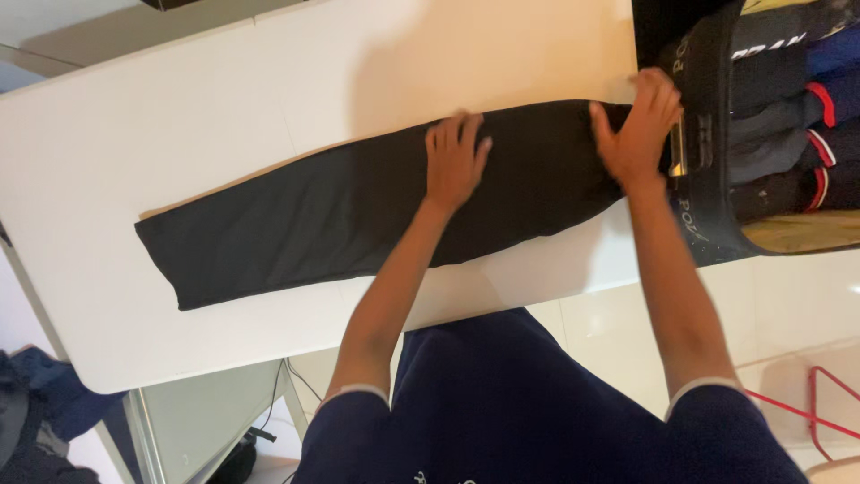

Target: The person folds a pair of black pants on a white table and then places them into a suitcase.

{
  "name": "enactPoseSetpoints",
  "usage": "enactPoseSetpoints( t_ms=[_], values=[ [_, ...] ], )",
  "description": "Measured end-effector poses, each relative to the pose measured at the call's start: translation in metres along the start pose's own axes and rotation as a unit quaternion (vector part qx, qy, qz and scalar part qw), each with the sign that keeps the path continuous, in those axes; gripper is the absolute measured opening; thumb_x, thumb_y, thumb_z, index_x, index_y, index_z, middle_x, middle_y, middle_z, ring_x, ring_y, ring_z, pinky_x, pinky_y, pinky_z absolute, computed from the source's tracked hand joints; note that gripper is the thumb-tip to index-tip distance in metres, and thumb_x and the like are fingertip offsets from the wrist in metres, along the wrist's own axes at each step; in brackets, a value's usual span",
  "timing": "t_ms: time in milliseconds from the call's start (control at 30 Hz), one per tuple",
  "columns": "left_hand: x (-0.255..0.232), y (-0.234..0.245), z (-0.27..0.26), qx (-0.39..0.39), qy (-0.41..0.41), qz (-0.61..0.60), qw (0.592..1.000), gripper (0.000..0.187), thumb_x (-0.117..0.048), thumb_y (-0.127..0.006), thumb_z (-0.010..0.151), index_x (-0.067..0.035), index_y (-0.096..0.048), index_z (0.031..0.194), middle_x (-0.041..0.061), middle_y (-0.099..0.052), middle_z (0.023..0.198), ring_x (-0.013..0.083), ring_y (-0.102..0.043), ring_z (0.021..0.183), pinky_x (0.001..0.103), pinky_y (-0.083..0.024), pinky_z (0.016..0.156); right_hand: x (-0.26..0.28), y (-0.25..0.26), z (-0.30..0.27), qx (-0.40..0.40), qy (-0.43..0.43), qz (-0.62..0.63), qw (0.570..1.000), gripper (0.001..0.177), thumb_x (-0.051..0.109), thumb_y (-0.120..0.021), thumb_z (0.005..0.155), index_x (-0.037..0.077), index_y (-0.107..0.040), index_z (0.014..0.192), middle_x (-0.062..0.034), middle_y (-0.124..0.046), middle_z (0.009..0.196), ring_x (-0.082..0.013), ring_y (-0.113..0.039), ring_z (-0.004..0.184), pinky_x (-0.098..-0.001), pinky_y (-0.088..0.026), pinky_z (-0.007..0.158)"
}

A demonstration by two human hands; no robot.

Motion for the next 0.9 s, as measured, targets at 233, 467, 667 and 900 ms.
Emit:
enactPoseSetpoints(
  t_ms=[233,467,667,900],
  values=[
    [-0.019,-0.006,-0.074,0.178,-0.018,0.044,0.983,0.061,-0.050,-0.055,0.101,-0.023,-0.045,0.155,0.006,-0.032,0.166,0.0359,-0.024,0.154,0.057,-0.018,0.125,-0.001,-0.032,-0.098,0.247,0.033,-0.030,0.968,0.073,0.049,-0.055,0.104,0.014,-0.036,0.166,-0.0106,-0.030,0.173,-0.0338,-0.022,0.161,-0.0576,-0.013,0.130],
    [-0.003,-0.007,-0.084,0.206,-0.032,0.052,0.977,0.061,-0.050,-0.053,0.104,-0.025,-0.041,0.157,0.004,-0.031,0.168,0.0337,-0.022,0.156,0.056,-0.014,0.127,-0.009,-0.035,-0.095,0.221,-0.001,-0.022,0.975,0.070,0.038,-0.055,0.104,0.012,-0.035,0.165,-0.0107,-0.027,0.175,-0.0366,-0.021,0.162,-0.0590,-0.011,0.130],
    [0.023,0.010,-0.118,0.157,0.074,0.100,0.980,0.061,-0.049,-0.048,0.108,-0.017,-0.039,0.160,0.003,-0.028,0.171,0.0318,-0.021,0.161,0.055,-0.014,0.132,0.087,-0.061,-0.113,0.189,0.041,0.004,0.981,0.069,0.042,-0.058,0.107,0.018,-0.038,0.168,-0.0125,-0.022,0.177,-0.0385,-0.018,0.163,-0.0578,-0.013,0.131],
    [0.082,0.072,-0.124,0.179,0.105,0.172,0.963,0.074,-0.064,-0.046,0.100,-0.025,-0.030,0.162,0.002,-0.022,0.170,0.0328,-0.014,0.157,0.057,-0.009,0.126,0.084,-0.079,-0.117,0.244,0.036,0.046,0.968,0.075,0.056,-0.058,0.102,0.019,-0.039,0.165,-0.0104,-0.023,0.174,-0.0341,-0.020,0.160,-0.0589,-0.014,0.128]
  ],
)
Point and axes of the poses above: each hand's wrist, its own z-axis towards the middle knuckle, its own y-axis out of the back of the hand, x = y × z, the point moved 9 cm from there along z, towards the middle knuckle
